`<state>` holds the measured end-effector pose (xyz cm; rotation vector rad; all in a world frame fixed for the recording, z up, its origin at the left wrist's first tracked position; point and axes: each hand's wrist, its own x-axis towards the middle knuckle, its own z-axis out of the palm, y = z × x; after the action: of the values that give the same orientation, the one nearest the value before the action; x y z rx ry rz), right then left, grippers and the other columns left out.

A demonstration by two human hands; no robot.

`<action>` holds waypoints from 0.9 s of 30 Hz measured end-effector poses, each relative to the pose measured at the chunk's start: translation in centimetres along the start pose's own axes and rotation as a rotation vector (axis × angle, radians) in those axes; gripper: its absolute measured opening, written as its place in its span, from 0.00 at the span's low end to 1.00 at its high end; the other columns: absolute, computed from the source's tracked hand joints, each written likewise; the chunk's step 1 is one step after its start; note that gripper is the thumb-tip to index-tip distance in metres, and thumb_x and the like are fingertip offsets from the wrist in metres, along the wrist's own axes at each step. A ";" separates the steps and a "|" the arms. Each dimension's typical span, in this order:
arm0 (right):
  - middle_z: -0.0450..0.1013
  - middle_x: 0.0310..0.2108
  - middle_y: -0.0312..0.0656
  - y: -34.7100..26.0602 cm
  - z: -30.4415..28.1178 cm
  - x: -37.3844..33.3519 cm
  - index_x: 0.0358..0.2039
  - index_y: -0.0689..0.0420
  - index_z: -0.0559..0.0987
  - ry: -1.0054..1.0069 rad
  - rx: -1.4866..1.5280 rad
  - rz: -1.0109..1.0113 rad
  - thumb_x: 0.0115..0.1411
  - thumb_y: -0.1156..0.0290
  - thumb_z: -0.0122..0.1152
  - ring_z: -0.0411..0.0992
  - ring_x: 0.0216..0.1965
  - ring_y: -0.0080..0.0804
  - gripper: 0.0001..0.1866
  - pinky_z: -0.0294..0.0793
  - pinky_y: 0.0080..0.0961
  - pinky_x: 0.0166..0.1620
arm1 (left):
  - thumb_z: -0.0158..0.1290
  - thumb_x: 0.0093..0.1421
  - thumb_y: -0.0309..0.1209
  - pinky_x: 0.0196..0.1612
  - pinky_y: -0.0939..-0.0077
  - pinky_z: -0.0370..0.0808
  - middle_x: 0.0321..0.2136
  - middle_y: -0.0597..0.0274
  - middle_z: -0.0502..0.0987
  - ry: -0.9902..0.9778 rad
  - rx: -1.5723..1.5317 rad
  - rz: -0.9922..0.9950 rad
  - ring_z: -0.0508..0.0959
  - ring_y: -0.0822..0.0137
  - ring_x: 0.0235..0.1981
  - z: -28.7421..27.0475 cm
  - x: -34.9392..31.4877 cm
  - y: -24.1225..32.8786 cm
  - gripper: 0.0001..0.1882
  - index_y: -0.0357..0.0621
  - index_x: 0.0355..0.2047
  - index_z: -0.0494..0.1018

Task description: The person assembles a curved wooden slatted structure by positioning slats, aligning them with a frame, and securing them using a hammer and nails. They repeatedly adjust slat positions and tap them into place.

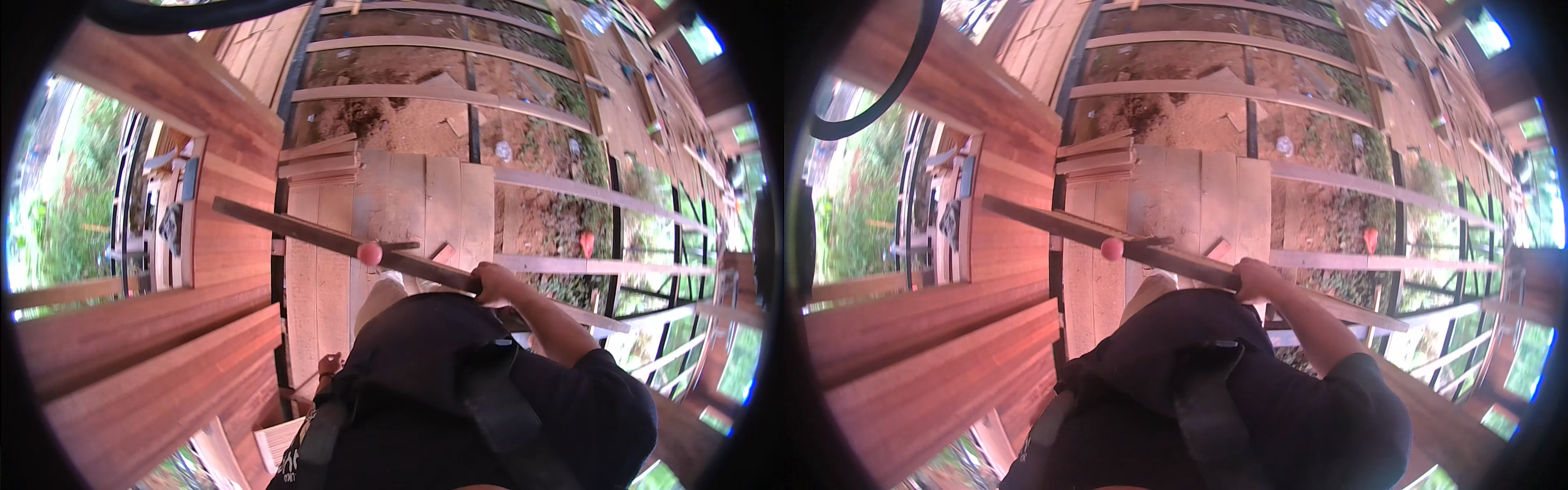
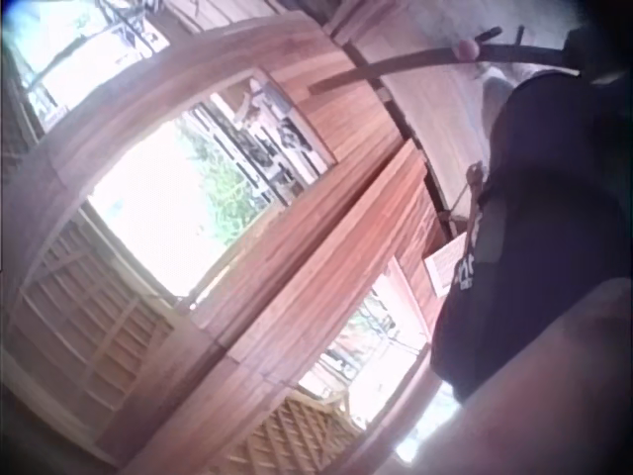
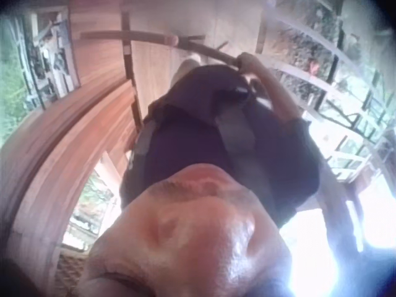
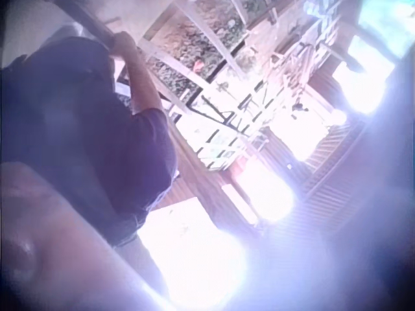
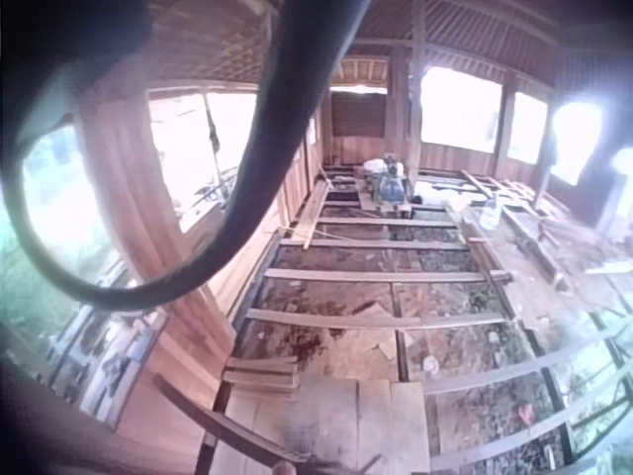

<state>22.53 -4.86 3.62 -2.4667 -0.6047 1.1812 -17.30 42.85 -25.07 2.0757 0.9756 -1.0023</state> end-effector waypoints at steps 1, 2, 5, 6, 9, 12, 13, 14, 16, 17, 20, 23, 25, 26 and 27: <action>0.75 0.44 0.52 -0.5 -0.7 -0.1 0.44 0.58 0.82 0.019 0.021 0.057 0.40 0.58 0.72 0.73 0.50 0.50 0.29 0.74 0.40 0.55 | 0.43 0.65 0.57 0.41 0.56 0.78 0.32 0.51 0.83 0.070 0.489 0.346 0.83 0.53 0.31 -1.0 1.1 0.4 0.30 0.39 0.36 0.77; 0.75 0.43 0.52 -0.3 -0.1 0.0 0.42 0.59 0.82 0.035 -0.021 0.085 0.39 0.59 0.72 0.74 0.49 0.51 0.28 0.74 0.40 0.54 | 0.45 0.65 0.53 0.37 0.56 0.78 0.30 0.51 0.83 0.124 0.361 0.294 0.83 0.54 0.29 -1.9 1.0 0.0 0.26 0.40 0.33 0.76; 0.76 0.42 0.52 -0.8 -0.9 0.5 0.39 0.60 0.82 0.143 0.050 0.154 0.39 0.59 0.71 0.75 0.47 0.51 0.26 0.75 0.41 0.52 | 0.49 0.67 0.44 0.26 0.62 0.76 0.26 0.53 0.80 -0.049 -0.419 0.075 0.80 0.59 0.25 -8.1 5.1 2.0 0.18 0.42 0.29 0.74; 0.76 0.40 0.52 -1.0 -2.0 0.8 0.38 0.60 0.82 0.156 0.070 0.156 0.40 0.60 0.71 0.76 0.45 0.51 0.24 0.76 0.42 0.51 | 0.50 0.68 0.41 0.23 0.65 0.75 0.24 0.55 0.78 -0.165 -0.736 -0.024 0.79 0.62 0.24 -10.3 6.7 1.7 0.16 0.43 0.28 0.73; 0.76 0.39 0.53 -1.6 -3.0 2.1 0.38 0.61 0.82 0.258 0.192 0.228 0.40 0.61 0.70 0.76 0.44 0.52 0.24 0.76 0.42 0.50 | 0.52 0.67 0.38 0.18 0.76 0.68 0.18 0.64 0.71 -0.263 -0.871 0.030 0.72 0.69 0.18 -21.8 12.4 2.6 0.13 0.48 0.27 0.68; 0.77 0.39 0.56 -3.7 -5.8 2.5 0.39 0.64 0.81 0.341 0.203 0.291 0.41 0.61 0.68 0.76 0.45 0.53 0.25 0.76 0.42 0.51 | 0.48 0.65 0.40 0.22 0.77 0.65 0.22 0.68 0.67 -0.119 -0.778 0.106 0.69 0.70 0.22 -31.6 15.8 8.1 0.10 0.54 0.29 0.65; 0.77 0.40 0.57 -3.7 -6.3 2.0 0.39 0.64 0.81 0.342 0.201 0.376 0.41 0.60 0.68 0.76 0.45 0.53 0.26 0.76 0.41 0.51 | 0.42 0.65 0.43 0.23 0.76 0.62 0.26 0.71 0.64 -0.115 -0.962 -0.030 0.68 0.71 0.27 -33.0 16.3 12.7 0.09 0.58 0.29 0.64; 0.77 0.40 0.57 -3.3 -6.6 1.6 0.39 0.65 0.81 0.373 0.218 0.421 0.41 0.60 0.68 0.76 0.46 0.53 0.27 0.76 0.41 0.51 | 0.45 0.66 0.41 0.27 0.75 0.67 0.28 0.69 0.69 -0.006 -0.938 -0.029 0.72 0.69 0.29 -33.9 16.2 17.4 0.08 0.56 0.33 0.67; 0.77 0.40 0.58 -2.5 -7.0 1.8 0.40 0.66 0.81 0.442 0.269 0.450 0.41 0.59 0.68 0.76 0.46 0.53 0.28 0.76 0.41 0.51 | 0.48 0.66 0.39 0.31 0.73 0.71 0.31 0.67 0.73 0.065 -0.912 0.042 0.75 0.67 0.32 -36.5 16.5 21.4 0.07 0.53 0.36 0.69; 0.78 0.40 0.58 -2.2 -7.3 1.9 0.41 0.66 0.81 0.458 0.309 0.469 0.41 0.58 0.68 0.76 0.46 0.53 0.29 0.75 0.41 0.51 | 0.50 0.66 0.38 0.33 0.71 0.73 0.32 0.65 0.75 0.095 -0.898 0.078 0.77 0.65 0.33 -37.5 16.7 23.7 0.07 0.51 0.38 0.70; 0.78 0.36 0.60 0.6 -6.3 2.2 0.40 0.67 0.81 0.554 0.425 0.516 0.40 0.59 0.68 0.78 0.43 0.52 0.29 0.77 0.41 0.48 | 0.53 0.65 0.33 0.29 0.69 0.75 0.29 0.59 0.77 0.065 -0.951 0.044 0.77 0.63 0.28 -37.0 17.3 30.5 0.09 0.42 0.41 0.72; 0.79 0.30 0.59 2.2 -7.4 2.5 0.35 0.68 0.82 0.556 0.539 0.594 0.39 0.60 0.69 0.80 0.36 0.51 0.26 0.78 0.40 0.42 | 0.52 0.64 0.29 0.19 0.76 0.70 0.23 0.59 0.77 0.052 -0.852 0.119 0.75 0.67 0.18 -35.6 19.4 36.1 0.05 0.39 0.35 0.74; 0.78 0.27 0.58 4.2 -7.6 2.6 0.33 0.68 0.82 0.605 0.558 0.646 0.39 0.59 0.69 0.80 0.33 0.50 0.25 0.77 0.39 0.39 | 0.54 0.64 0.30 0.20 0.77 0.72 0.23 0.61 0.77 0.115 -0.637 0.275 0.76 0.69 0.19 -34.2 20.0 42.6 0.08 0.38 0.36 0.75; 0.78 0.25 0.57 5.2 -7.9 2.9 0.32 0.68 0.82 0.627 0.570 0.667 0.39 0.59 0.69 0.80 0.32 0.49 0.24 0.77 0.39 0.38 | 0.55 0.65 0.32 0.21 0.78 0.72 0.23 0.62 0.77 0.119 -0.581 0.392 0.77 0.71 0.21 -34.3 20.3 46.4 0.09 0.38 0.36 0.76; 0.79 0.26 0.57 5.5 -9.1 3.1 0.32 0.68 0.82 0.632 0.610 0.686 0.39 0.58 0.70 0.80 0.33 0.48 0.25 0.78 0.39 0.39 | 0.56 0.65 0.33 0.22 0.80 0.72 0.24 0.63 0.78 0.132 -0.524 0.507 0.77 0.73 0.22 -34.9 20.0 51.1 0.10 0.38 0.36 0.76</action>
<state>32.75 -9.00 4.41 -2.3128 0.7168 0.5485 46.24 49.76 -12.84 1.8112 0.6293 -0.3083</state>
